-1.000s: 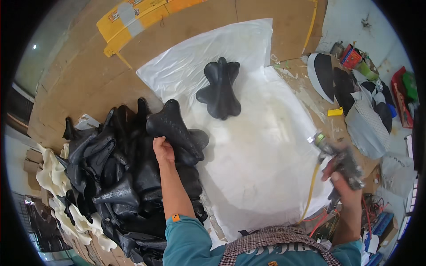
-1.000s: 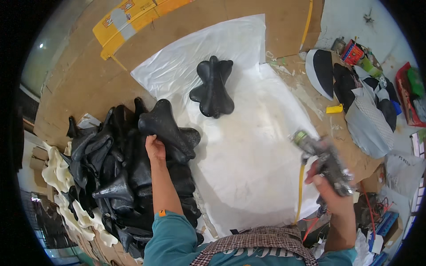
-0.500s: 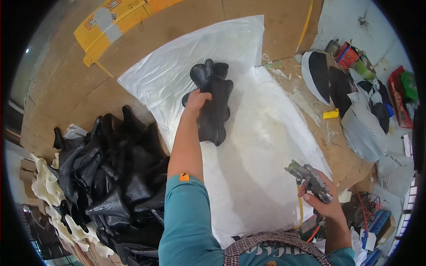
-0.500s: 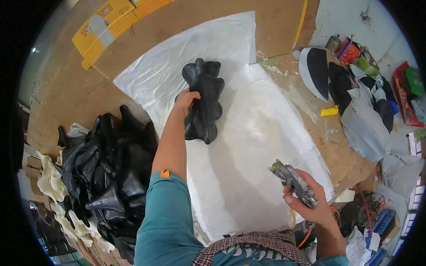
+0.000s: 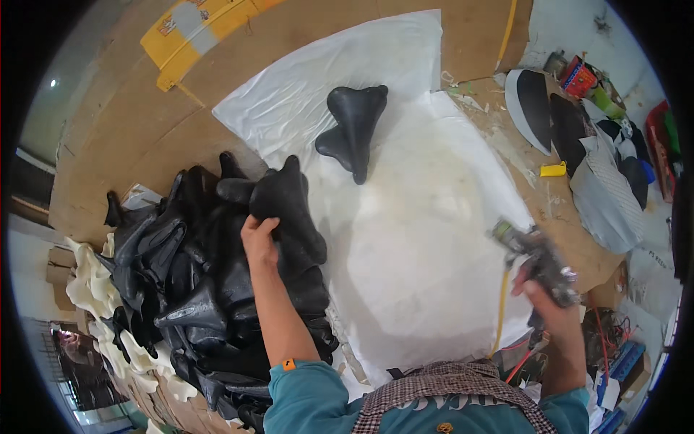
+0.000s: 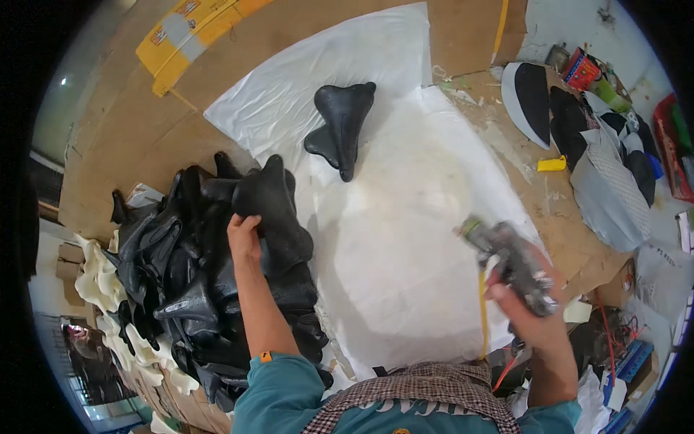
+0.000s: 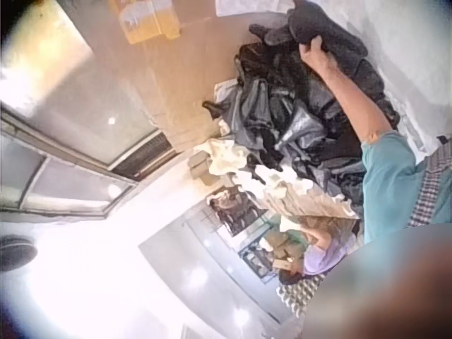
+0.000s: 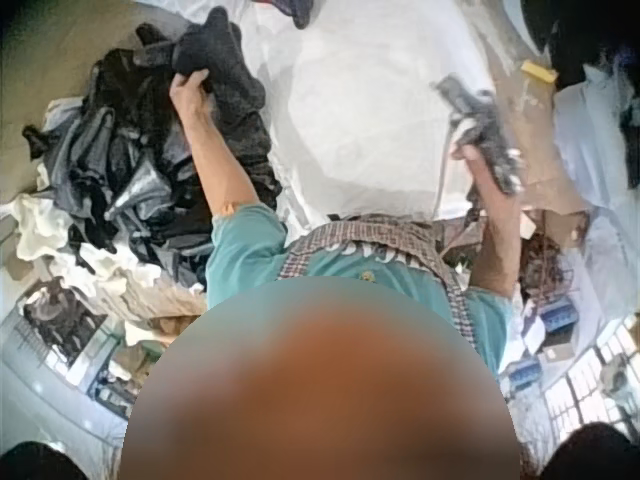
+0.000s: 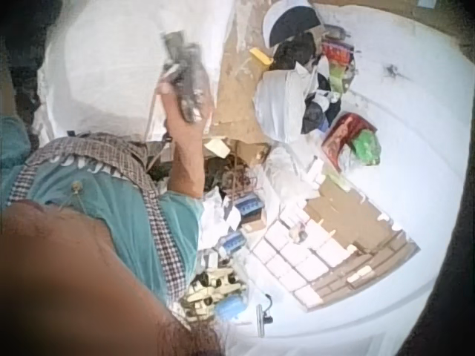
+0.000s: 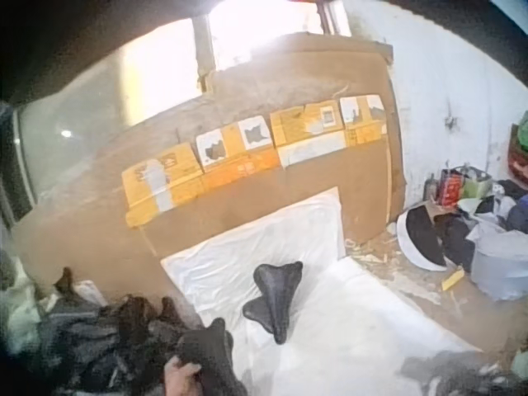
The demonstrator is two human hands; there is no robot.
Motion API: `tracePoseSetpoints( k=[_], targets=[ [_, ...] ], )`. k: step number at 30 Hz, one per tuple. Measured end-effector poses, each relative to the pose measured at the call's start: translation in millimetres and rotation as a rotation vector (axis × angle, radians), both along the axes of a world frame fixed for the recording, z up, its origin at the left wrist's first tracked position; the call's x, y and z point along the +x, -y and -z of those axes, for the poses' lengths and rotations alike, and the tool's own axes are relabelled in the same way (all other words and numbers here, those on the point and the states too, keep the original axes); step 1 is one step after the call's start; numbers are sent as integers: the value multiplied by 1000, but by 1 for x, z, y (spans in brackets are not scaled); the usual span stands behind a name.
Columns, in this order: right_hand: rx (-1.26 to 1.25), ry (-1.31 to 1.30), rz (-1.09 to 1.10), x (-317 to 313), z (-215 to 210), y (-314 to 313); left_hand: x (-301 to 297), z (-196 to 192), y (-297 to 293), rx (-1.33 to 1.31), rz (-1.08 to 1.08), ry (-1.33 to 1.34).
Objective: Sort and organize bicycle seat components and foam inserts at a factory workbench.
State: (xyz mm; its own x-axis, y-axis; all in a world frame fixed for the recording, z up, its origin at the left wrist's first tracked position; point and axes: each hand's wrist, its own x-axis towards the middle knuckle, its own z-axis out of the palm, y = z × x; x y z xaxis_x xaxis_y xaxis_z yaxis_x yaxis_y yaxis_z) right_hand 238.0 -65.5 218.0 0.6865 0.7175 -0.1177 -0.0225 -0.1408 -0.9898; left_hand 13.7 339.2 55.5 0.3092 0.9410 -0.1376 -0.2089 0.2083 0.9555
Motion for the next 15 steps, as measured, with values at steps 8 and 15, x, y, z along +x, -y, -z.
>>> tracePoseSetpoints(
  k=[8,15],
  targets=[
    [27,3,-102,11,18,1,-31,36,-42,-102,358,533],
    [-2,-234,-49,20,49,-5,150,24,-49,-325,362,376]
  ],
)
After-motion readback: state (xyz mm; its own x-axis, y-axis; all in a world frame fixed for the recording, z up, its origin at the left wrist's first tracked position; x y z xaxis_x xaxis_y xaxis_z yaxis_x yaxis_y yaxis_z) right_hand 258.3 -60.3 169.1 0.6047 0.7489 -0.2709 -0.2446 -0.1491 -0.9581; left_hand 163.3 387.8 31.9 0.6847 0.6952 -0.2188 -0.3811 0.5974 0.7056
